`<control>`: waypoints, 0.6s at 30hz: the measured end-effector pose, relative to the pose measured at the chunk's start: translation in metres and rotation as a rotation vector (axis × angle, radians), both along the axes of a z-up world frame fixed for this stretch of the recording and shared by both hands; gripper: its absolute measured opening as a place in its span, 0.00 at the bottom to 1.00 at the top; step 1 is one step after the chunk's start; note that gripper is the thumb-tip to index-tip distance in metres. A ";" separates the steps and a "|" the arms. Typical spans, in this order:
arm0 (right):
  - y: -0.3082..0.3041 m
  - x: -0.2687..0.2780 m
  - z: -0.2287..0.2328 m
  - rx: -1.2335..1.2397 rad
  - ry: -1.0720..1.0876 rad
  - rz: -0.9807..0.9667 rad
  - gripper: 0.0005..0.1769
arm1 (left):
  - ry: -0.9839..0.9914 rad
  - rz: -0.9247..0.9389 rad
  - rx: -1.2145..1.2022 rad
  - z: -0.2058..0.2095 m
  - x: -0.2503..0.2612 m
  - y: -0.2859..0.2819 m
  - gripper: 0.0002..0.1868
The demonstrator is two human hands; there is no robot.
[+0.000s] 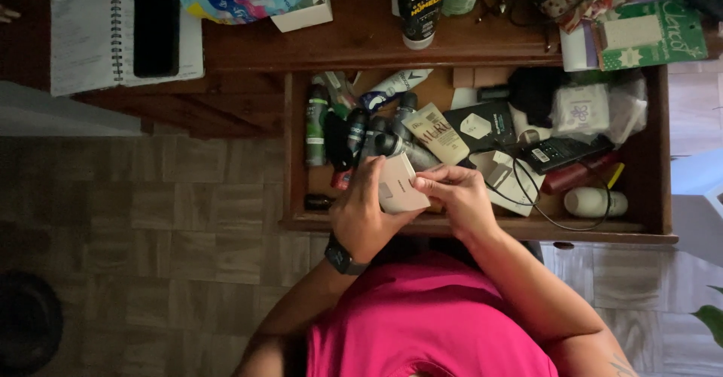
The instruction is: Organizing various personal items, toiletries, and papers inside a wooden dresser drawer
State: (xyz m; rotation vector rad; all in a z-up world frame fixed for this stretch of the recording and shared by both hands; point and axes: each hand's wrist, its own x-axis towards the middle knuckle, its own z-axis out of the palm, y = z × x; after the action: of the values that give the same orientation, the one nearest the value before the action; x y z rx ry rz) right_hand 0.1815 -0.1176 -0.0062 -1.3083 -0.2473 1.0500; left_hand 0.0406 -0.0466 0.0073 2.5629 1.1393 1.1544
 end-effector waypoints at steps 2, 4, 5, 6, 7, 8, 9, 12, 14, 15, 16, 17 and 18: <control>-0.004 0.003 -0.012 0.003 -0.053 0.003 0.11 | 0.003 0.026 -0.033 -0.003 -0.003 0.001 0.46; -0.009 0.000 -0.011 0.012 -0.109 0.004 0.12 | 0.002 0.049 -0.061 -0.005 -0.005 0.005 0.48; -0.012 -0.006 -0.004 0.072 -0.368 0.055 0.14 | 0.009 0.072 -0.066 -0.006 -0.005 0.007 0.47; -0.016 -0.012 0.003 0.132 -0.627 0.107 0.19 | 0.015 0.094 -0.071 -0.007 -0.006 0.010 0.47; -0.016 -0.014 0.002 0.132 -0.626 0.109 0.19 | 0.016 0.096 -0.072 -0.004 -0.006 0.009 0.47; -0.017 -0.017 0.001 0.151 -0.650 0.085 0.20 | 0.020 0.087 -0.075 -0.001 -0.006 0.009 0.47; -0.017 -0.021 0.000 0.170 -0.674 0.061 0.22 | 0.025 0.077 -0.077 0.002 -0.006 0.009 0.47; -0.013 -0.018 -0.009 0.207 -0.533 0.011 0.19 | 0.045 0.118 -0.035 -0.011 -0.002 0.010 0.47; -0.008 -0.014 -0.011 0.130 -0.602 -0.023 0.17 | 0.028 0.055 0.006 -0.007 0.003 0.022 0.45; -0.005 -0.011 -0.012 0.050 -0.672 -0.055 0.14 | 0.008 -0.005 0.047 -0.006 0.007 0.028 0.44; -0.002 0.000 -0.013 0.054 -0.678 -0.057 0.14 | 0.001 -0.006 0.050 0.001 0.006 0.049 0.44; 0.001 0.010 -0.013 0.009 -0.760 -0.113 0.10 | 0.084 -0.171 0.057 0.008 0.005 0.068 0.49; 0.003 0.020 -0.013 -0.035 -0.841 -0.171 0.06 | 0.166 -0.337 0.066 0.015 0.003 0.088 0.54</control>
State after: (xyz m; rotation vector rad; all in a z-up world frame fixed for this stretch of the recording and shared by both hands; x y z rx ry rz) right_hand 0.2019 -0.1144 -0.0192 -1.7156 -0.7308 0.3110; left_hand 0.0434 0.0412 0.0220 2.8005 0.6642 0.9297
